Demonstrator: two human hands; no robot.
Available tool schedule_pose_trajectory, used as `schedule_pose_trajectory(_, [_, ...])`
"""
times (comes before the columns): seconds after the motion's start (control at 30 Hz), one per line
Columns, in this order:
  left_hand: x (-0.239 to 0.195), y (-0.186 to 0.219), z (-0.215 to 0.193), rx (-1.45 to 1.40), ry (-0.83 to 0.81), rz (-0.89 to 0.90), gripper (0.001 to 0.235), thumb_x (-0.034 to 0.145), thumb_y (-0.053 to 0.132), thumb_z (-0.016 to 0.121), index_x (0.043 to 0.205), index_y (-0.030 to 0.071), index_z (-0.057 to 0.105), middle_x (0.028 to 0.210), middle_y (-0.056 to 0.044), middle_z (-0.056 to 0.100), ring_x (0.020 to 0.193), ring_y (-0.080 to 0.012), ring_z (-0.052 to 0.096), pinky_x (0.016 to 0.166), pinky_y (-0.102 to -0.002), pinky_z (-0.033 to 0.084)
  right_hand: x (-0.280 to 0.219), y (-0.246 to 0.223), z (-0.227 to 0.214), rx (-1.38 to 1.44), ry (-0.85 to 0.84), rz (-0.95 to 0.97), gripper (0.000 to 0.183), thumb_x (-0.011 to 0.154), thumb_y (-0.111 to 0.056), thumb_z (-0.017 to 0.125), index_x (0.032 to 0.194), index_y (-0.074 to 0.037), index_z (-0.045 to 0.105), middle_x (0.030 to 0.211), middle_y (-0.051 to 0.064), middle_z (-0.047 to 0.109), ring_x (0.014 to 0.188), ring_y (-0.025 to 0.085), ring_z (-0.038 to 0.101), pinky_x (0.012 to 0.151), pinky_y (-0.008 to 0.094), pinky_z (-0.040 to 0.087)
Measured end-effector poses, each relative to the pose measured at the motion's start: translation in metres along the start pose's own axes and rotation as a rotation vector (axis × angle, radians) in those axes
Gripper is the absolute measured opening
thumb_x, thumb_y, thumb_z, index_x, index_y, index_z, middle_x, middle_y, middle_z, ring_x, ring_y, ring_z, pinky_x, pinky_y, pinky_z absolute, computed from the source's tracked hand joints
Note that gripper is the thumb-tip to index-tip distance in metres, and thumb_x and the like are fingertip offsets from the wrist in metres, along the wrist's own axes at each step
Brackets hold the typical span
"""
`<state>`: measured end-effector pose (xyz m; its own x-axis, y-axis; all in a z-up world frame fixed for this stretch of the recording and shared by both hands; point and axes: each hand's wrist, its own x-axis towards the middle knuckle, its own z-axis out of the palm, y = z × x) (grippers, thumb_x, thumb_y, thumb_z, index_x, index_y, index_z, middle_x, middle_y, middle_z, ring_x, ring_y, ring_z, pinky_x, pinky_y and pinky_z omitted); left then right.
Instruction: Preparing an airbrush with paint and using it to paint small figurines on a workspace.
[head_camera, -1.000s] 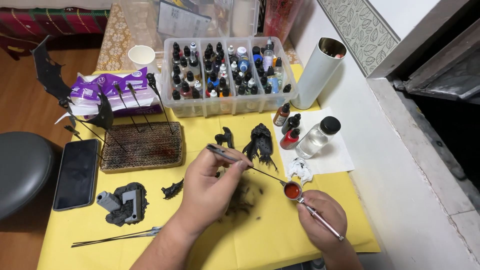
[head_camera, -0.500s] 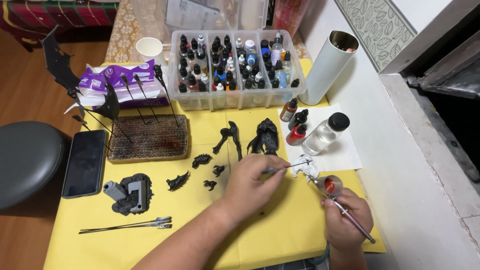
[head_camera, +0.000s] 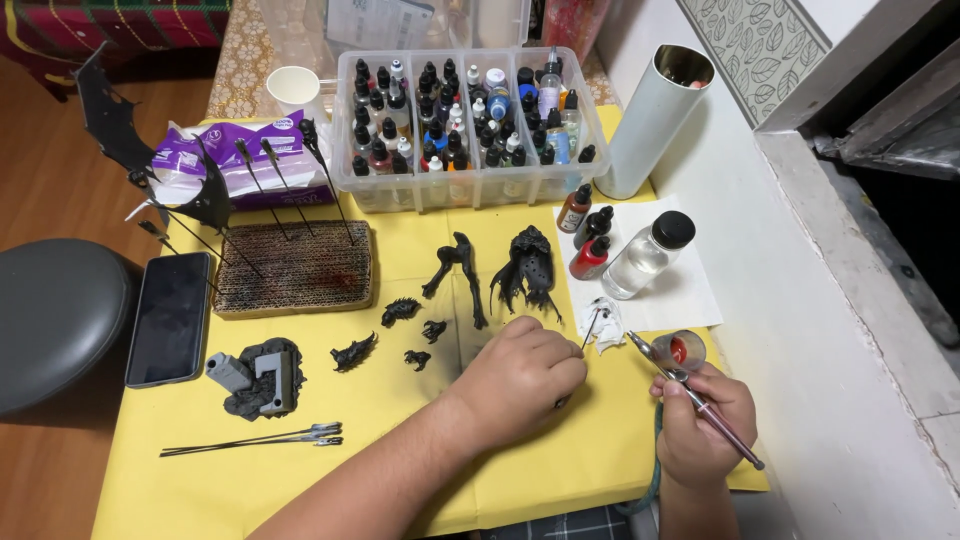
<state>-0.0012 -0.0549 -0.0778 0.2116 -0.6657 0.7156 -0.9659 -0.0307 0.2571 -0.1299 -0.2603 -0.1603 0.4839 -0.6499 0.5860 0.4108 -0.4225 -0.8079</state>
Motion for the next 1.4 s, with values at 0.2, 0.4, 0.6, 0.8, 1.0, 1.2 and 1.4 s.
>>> schedule_pose_trajectory(0.2, [0.001,0.005,-0.001,0.027,0.054,-0.011,0.02,0.076,-0.011,0.058,0.074,0.007,0.049,0.068,-0.006,0.052,0.062,-0.0252,0.05,0.068,-0.037,0.039,0.002,-0.004,0.002,0.017,-0.036,-0.014,0.018,0.088,0.014,0.058,0.1,0.005,0.048,0.081,0.03,0.058,0.067,0.031,0.066,0.067,0.038,0.059])
schedule_pose_trajectory(0.4, [-0.01,0.01,0.001,-0.045,0.053,-0.256,0.01,0.091,0.011,0.069,0.082,0.008,0.067,0.08,-0.004,0.073,0.071,-0.0252,0.067,0.071,-0.039,0.045,0.003,0.0,0.001,0.092,-0.069,-0.016,0.018,0.089,0.011,0.06,0.102,0.002,0.05,0.081,0.027,0.058,0.068,0.029,0.064,0.068,0.038,0.059])
schedule_pose_trajectory(0.6, [-0.023,0.014,-0.004,-0.075,-0.023,-0.471,0.017,0.095,0.02,0.067,0.084,0.01,0.074,0.073,-0.003,0.073,0.068,-0.0255,0.068,0.068,-0.041,0.048,0.005,-0.006,0.004,0.062,-0.082,-0.043,0.018,0.088,0.012,0.058,0.102,0.004,0.05,0.08,0.026,0.058,0.069,0.029,0.064,0.065,0.038,0.058])
schedule_pose_trajectory(0.8, [-0.034,0.01,-0.002,0.026,0.011,-0.526,0.016,0.093,0.016,0.065,0.082,0.01,0.076,0.067,-0.005,0.068,0.061,-0.0293,0.061,0.057,-0.044,0.05,0.004,-0.007,0.004,0.052,-0.069,-0.004,0.018,0.089,0.01,0.059,0.102,0.003,0.05,0.081,0.025,0.058,0.069,0.029,0.064,0.067,0.038,0.058])
schedule_pose_trajectory(1.0, [-0.062,-0.003,0.025,0.389,-0.128,-0.293,0.018,0.056,0.001,0.062,0.068,0.011,0.054,0.06,-0.004,0.051,0.052,-0.0285,0.052,0.05,-0.042,0.044,0.005,-0.006,0.005,0.053,-0.071,-0.027,0.018,0.09,0.011,0.06,0.102,0.002,0.051,0.079,0.023,0.058,0.068,0.028,0.065,0.067,0.037,0.059])
schedule_pose_trajectory(1.2, [-0.067,0.001,0.027,0.497,-0.266,-0.279,0.022,0.063,0.003,0.065,0.084,0.009,0.068,0.065,-0.003,0.063,0.055,-0.027,0.061,0.05,-0.041,0.048,0.005,-0.006,0.005,0.051,-0.08,-0.023,0.018,0.089,0.011,0.059,0.102,0.001,0.051,0.078,0.023,0.057,0.069,0.028,0.065,0.065,0.036,0.058])
schedule_pose_trajectory(1.4, [-0.065,0.004,0.025,0.564,-0.304,-0.291,0.009,0.081,0.004,0.07,0.078,0.013,0.067,0.059,-0.002,0.062,0.049,-0.0254,0.059,0.045,-0.041,0.048,0.005,-0.009,0.005,0.034,-0.081,-0.021,0.018,0.089,0.012,0.059,0.102,0.002,0.051,0.077,0.023,0.057,0.069,0.028,0.065,0.067,0.036,0.058])
